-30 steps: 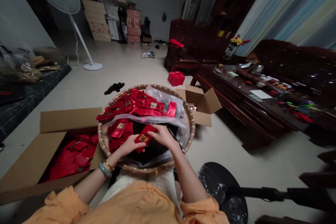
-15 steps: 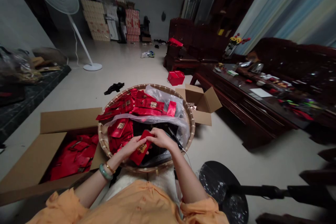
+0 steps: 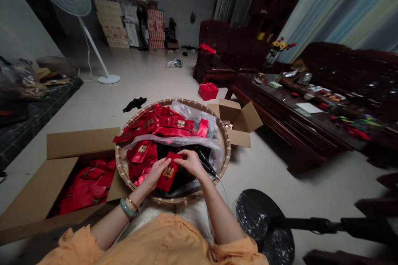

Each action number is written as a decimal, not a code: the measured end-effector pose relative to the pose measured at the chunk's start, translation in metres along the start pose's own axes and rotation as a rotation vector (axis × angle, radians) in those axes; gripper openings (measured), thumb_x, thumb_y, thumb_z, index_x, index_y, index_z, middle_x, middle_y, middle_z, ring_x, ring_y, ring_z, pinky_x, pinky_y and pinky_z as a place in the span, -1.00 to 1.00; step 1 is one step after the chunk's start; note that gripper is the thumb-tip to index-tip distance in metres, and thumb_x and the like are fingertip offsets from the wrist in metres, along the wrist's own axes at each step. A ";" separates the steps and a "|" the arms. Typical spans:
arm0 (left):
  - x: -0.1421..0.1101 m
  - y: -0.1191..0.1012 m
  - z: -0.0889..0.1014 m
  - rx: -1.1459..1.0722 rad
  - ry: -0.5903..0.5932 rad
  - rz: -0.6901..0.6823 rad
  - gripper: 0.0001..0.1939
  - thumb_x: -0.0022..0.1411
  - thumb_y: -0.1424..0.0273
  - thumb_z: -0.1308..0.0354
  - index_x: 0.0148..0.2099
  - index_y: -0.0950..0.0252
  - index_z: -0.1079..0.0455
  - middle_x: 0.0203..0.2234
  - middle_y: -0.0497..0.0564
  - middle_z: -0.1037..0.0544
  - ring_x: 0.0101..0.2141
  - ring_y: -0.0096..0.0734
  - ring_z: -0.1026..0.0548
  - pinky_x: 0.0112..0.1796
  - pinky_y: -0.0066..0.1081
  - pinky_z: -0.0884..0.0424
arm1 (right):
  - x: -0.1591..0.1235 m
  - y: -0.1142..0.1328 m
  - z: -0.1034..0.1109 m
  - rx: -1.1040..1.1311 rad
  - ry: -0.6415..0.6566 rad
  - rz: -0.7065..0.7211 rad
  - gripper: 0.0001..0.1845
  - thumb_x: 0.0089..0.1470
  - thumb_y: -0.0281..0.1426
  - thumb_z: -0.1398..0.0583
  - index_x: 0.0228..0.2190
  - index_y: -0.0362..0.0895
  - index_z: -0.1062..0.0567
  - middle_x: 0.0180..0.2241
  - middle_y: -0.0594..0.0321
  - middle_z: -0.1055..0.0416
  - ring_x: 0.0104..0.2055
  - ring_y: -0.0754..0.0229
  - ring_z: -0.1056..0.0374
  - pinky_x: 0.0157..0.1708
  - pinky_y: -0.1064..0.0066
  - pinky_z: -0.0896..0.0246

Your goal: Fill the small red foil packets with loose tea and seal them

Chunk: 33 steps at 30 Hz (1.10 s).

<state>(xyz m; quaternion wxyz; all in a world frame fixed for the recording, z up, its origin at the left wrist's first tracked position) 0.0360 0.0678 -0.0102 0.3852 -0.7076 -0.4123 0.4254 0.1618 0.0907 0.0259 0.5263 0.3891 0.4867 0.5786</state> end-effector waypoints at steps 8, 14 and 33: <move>-0.001 -0.007 0.009 0.031 -0.142 -0.105 -0.46 -0.10 0.09 -0.27 -0.15 0.37 -0.40 -0.46 0.01 -0.57 -0.45 -0.36 -0.51 -0.42 -0.45 -0.38 | -0.007 -0.013 0.002 0.167 -0.051 -0.084 -0.62 -0.33 -0.16 -0.35 -0.51 -0.21 -0.50 -0.61 0.31 -0.41 -0.62 0.32 -0.27 -0.58 0.48 -0.21; -0.002 -0.004 0.011 -0.048 -0.154 -0.106 -0.63 -0.09 0.17 -0.29 -0.32 0.35 -0.41 -0.54 -0.07 -0.53 -0.52 -0.45 -0.48 -0.45 -0.49 -0.36 | -0.011 -0.012 0.001 0.158 -0.061 -0.084 -0.65 -0.32 -0.17 -0.34 -0.55 -0.20 -0.50 -0.67 0.32 -0.38 -0.67 0.32 -0.24 -0.64 0.49 -0.14; -0.004 0.022 -0.002 -0.128 0.088 0.203 -0.50 -0.14 0.35 -0.38 -0.11 0.38 -0.37 -0.18 0.26 -0.54 -0.44 -0.27 -0.57 -0.47 -0.42 -0.46 | -0.008 -0.090 0.066 -1.108 -0.220 -0.289 -0.43 0.02 -0.37 -0.19 0.08 -0.20 -0.25 -0.08 -0.08 -0.34 -0.04 -0.04 -0.29 -0.12 0.23 -0.18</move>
Point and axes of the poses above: each hand's wrist, its own x-axis towards the middle knuckle, its own z-axis out of the back of the hand, y = z × x, the point moved 8 cm from there along x, towards the middle knuckle
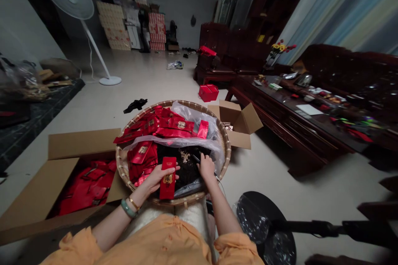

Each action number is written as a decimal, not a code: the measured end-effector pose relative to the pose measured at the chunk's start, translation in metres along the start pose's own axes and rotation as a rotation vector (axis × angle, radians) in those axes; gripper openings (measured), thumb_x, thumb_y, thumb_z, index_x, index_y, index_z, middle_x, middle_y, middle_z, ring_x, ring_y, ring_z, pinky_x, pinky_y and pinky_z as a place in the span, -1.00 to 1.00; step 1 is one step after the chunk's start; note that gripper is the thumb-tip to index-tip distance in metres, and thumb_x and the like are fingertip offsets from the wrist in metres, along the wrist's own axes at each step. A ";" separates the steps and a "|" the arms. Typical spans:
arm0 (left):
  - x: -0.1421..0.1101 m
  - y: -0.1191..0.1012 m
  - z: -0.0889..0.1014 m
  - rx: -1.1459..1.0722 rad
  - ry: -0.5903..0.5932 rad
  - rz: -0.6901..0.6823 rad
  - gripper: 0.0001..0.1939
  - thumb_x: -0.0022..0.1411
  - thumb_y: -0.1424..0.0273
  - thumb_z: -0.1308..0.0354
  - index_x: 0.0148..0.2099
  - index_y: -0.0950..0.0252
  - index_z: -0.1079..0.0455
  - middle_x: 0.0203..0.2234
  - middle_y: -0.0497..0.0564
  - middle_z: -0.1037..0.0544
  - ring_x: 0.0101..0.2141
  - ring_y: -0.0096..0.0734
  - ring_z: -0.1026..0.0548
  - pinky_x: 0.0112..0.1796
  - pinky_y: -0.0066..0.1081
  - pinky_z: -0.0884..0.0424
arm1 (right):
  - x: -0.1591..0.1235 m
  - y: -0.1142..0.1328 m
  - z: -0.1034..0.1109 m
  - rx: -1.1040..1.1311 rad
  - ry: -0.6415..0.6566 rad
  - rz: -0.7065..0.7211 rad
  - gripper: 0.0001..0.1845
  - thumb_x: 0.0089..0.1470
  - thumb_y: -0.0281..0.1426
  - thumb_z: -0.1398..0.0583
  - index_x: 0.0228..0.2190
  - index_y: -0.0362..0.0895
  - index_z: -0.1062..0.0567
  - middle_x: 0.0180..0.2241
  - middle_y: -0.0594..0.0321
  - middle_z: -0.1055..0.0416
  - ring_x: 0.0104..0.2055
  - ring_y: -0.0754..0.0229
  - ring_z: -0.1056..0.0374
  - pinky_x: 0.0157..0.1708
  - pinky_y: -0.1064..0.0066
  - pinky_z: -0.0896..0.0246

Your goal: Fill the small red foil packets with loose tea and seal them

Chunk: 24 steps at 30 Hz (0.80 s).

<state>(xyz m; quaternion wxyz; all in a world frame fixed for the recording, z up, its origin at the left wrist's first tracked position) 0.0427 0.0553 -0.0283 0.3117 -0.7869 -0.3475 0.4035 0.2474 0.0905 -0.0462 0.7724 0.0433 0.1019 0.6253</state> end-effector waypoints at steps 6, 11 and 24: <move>0.003 0.003 0.008 0.023 -0.051 -0.020 -0.48 -0.18 0.31 -0.40 -0.14 0.39 -0.37 -0.19 0.25 -0.54 -0.45 -0.26 -0.57 -0.49 -0.41 -0.46 | -0.001 0.001 0.026 0.372 -0.051 0.093 -0.42 -0.01 -0.36 -0.22 0.06 -0.22 -0.29 0.01 -0.06 -0.34 0.05 -0.01 -0.27 0.01 0.22 -0.14; 0.002 0.003 0.001 0.076 -0.032 -0.009 -0.48 -0.24 0.29 -0.42 -0.21 0.41 -0.39 -0.36 0.17 -0.58 -0.49 -0.28 -0.56 -0.51 -0.43 -0.44 | -0.019 0.043 0.060 0.756 0.198 0.373 -0.32 -0.20 -0.18 -0.33 -0.01 -0.16 -0.41 -0.02 0.08 -0.41 0.01 -0.03 -0.33 0.01 0.17 -0.17; -0.008 -0.003 -0.017 0.191 0.034 -0.008 -0.59 -0.21 0.31 -0.39 -0.31 0.44 -0.41 -0.60 0.04 -0.53 -0.60 -0.37 -0.51 -0.53 -0.46 -0.38 | -0.033 0.104 0.067 0.665 0.288 0.478 -0.65 -0.16 -0.25 -0.30 -0.27 -0.11 -0.59 -0.31 0.25 -0.56 -0.24 0.04 -0.44 -0.25 0.37 -0.24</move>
Point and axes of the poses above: each hand's wrist, its own x-axis towards the middle knuckle, its own z-axis out of the back of the hand, y = z × x, the point moved 8 cm from there along x, towards the middle knuckle
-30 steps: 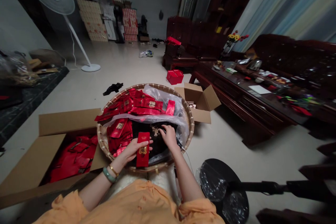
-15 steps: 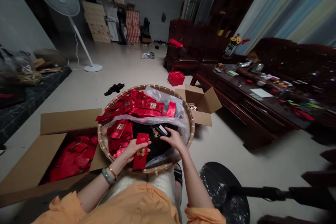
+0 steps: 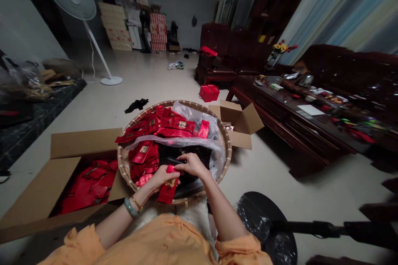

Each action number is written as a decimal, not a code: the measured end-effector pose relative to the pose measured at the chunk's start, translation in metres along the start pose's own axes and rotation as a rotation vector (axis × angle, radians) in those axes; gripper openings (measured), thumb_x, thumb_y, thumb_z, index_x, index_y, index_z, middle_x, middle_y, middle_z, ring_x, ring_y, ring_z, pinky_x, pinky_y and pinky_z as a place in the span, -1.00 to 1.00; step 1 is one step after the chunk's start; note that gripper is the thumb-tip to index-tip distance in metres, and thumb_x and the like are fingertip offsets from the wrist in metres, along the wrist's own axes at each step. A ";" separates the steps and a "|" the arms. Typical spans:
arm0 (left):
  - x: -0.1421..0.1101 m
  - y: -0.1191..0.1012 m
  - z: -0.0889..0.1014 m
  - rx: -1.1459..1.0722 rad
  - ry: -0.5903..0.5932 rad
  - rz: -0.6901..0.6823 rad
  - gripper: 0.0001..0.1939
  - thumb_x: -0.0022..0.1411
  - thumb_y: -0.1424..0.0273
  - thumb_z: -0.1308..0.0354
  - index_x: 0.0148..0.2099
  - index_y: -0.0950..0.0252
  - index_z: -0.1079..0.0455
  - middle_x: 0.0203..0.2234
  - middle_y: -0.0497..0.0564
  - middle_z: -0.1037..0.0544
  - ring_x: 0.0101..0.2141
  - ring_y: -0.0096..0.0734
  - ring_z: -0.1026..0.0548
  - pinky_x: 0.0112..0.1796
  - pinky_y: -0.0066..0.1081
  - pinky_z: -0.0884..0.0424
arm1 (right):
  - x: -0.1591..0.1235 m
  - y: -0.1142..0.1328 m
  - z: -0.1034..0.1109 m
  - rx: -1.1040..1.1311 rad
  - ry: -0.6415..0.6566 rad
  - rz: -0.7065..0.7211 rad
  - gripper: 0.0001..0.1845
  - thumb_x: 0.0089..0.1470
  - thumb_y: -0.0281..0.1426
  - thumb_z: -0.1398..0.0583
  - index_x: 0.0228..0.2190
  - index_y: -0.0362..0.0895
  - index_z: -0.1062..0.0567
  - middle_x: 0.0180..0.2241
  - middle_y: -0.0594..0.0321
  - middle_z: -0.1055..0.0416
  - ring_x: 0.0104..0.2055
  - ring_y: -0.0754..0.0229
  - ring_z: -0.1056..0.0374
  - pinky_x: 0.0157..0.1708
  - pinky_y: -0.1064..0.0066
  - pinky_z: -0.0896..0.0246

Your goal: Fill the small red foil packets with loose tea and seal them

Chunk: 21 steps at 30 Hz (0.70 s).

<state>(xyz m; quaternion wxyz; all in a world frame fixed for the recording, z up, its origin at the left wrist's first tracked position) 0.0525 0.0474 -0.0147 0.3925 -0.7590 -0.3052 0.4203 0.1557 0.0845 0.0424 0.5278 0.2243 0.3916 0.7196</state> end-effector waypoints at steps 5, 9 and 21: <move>-0.001 0.002 -0.004 -0.031 0.001 0.028 -0.53 -0.32 0.36 -0.43 -0.31 0.39 -0.36 -0.57 0.00 -0.52 -0.58 -0.40 -0.48 -0.50 -0.39 -0.43 | -0.001 -0.004 0.008 -0.003 -0.070 -0.028 -0.64 -0.15 -0.24 -0.29 -0.24 -0.07 -0.58 -0.26 0.24 -0.55 -0.20 0.00 -0.44 -0.22 0.33 -0.25; -0.001 0.011 -0.004 -0.012 -0.005 0.085 -0.48 -0.35 0.36 -0.44 -0.29 0.37 -0.33 -0.56 -0.03 -0.51 -0.58 -0.43 -0.44 -0.51 -0.37 -0.44 | -0.001 -0.004 0.012 0.010 -0.093 -0.036 -0.66 -0.14 -0.26 -0.29 -0.25 -0.09 -0.59 -0.26 0.22 -0.55 -0.20 -0.03 -0.44 -0.23 0.31 -0.27; 0.003 0.017 -0.005 -0.338 0.184 0.202 -0.27 0.22 -0.07 0.27 -0.27 0.49 -0.45 -0.67 0.12 -0.49 -0.69 -0.42 -0.41 -0.62 -0.49 -0.29 | 0.008 -0.009 0.014 0.064 -0.129 -0.041 -0.58 -0.16 -0.25 -0.31 -0.19 -0.11 -0.55 -0.15 0.19 -0.51 -0.11 -0.03 -0.42 -0.09 0.26 -0.25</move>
Point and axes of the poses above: each hand's wrist, its own x-axis towards the middle knuckle, its own z-axis out of the back of the hand, y = z × x, the point moved 8 cm from there along x, towards the middle knuckle
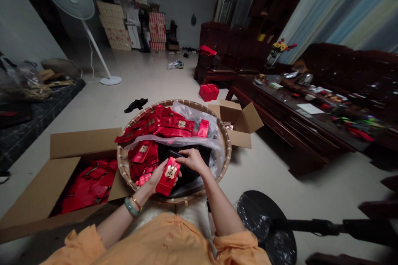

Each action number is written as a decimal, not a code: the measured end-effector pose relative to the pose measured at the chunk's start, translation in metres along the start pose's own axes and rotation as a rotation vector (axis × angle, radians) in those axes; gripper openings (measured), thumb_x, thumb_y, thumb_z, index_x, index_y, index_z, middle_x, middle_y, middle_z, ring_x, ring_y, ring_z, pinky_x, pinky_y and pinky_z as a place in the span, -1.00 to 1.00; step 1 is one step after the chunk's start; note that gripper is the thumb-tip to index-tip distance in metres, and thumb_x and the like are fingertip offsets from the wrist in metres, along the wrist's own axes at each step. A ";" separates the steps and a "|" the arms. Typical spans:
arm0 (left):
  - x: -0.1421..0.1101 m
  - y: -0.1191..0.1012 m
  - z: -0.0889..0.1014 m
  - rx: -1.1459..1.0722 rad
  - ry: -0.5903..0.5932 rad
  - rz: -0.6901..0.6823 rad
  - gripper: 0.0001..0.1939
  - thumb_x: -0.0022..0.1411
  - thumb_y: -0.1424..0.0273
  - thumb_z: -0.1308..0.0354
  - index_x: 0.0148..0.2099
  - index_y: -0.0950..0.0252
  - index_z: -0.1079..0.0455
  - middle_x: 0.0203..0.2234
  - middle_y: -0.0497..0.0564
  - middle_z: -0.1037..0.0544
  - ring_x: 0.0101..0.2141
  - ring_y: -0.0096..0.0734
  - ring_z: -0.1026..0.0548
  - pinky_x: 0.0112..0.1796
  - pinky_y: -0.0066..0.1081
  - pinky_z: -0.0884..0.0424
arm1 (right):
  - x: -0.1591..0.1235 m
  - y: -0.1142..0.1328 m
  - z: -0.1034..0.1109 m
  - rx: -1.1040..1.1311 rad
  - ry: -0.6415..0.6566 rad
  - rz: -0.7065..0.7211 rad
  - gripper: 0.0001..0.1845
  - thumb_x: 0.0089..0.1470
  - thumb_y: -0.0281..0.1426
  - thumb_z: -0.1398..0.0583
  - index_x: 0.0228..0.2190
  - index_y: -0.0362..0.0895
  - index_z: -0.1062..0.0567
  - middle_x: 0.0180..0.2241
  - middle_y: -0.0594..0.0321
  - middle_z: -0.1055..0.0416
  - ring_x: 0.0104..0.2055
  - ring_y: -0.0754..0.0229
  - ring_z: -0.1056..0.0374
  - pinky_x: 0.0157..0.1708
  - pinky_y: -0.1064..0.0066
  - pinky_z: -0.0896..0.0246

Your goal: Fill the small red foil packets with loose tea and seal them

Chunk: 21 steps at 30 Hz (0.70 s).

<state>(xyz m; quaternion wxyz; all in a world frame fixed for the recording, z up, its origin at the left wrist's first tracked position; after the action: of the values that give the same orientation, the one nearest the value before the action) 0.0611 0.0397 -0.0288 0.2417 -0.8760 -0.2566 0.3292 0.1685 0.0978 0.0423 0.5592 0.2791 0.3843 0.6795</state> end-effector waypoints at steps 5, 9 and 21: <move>0.001 0.001 0.004 0.001 -0.045 -0.018 -0.32 0.23 -0.04 0.22 -0.31 0.48 -0.45 -0.63 0.13 -0.51 -0.67 -0.41 -0.43 -0.60 -0.47 -0.32 | -0.001 0.000 -0.001 0.021 0.003 0.001 -0.59 -0.16 -0.23 -0.30 -0.20 -0.10 -0.56 -0.17 0.20 -0.52 -0.12 -0.05 -0.42 -0.10 0.22 -0.26; -0.001 0.000 0.005 0.041 -0.060 -0.014 -0.30 0.20 -0.08 0.19 -0.35 0.48 -0.45 -0.66 0.11 -0.49 -0.68 -0.42 -0.41 -0.64 -0.50 -0.26 | -0.003 0.004 0.004 0.086 0.045 0.030 -0.54 -0.16 -0.20 -0.30 -0.19 -0.14 -0.55 -0.19 0.18 -0.53 -0.16 -0.01 -0.43 -0.16 0.27 -0.28; 0.001 -0.002 0.007 0.112 -0.101 -0.045 -0.28 0.20 -0.08 0.20 -0.34 0.51 -0.46 -0.65 0.13 -0.50 -0.67 -0.41 -0.41 -0.61 -0.49 -0.26 | -0.005 -0.002 0.002 0.095 0.033 0.021 -0.60 -0.15 -0.23 -0.30 -0.23 -0.15 -0.57 -0.22 0.17 -0.54 -0.15 -0.02 -0.42 -0.14 0.26 -0.27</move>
<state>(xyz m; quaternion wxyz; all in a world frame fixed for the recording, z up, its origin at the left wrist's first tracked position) 0.0562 0.0436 -0.0327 0.2841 -0.8375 -0.2692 0.3814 0.1724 0.0931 0.0423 0.5317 0.2981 0.4224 0.6708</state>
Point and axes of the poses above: each hand's wrist, its own x-axis towards the middle knuckle, its own z-axis out of the back of the hand, y = z × x, the point moved 8 cm from there along x, towards the middle knuckle
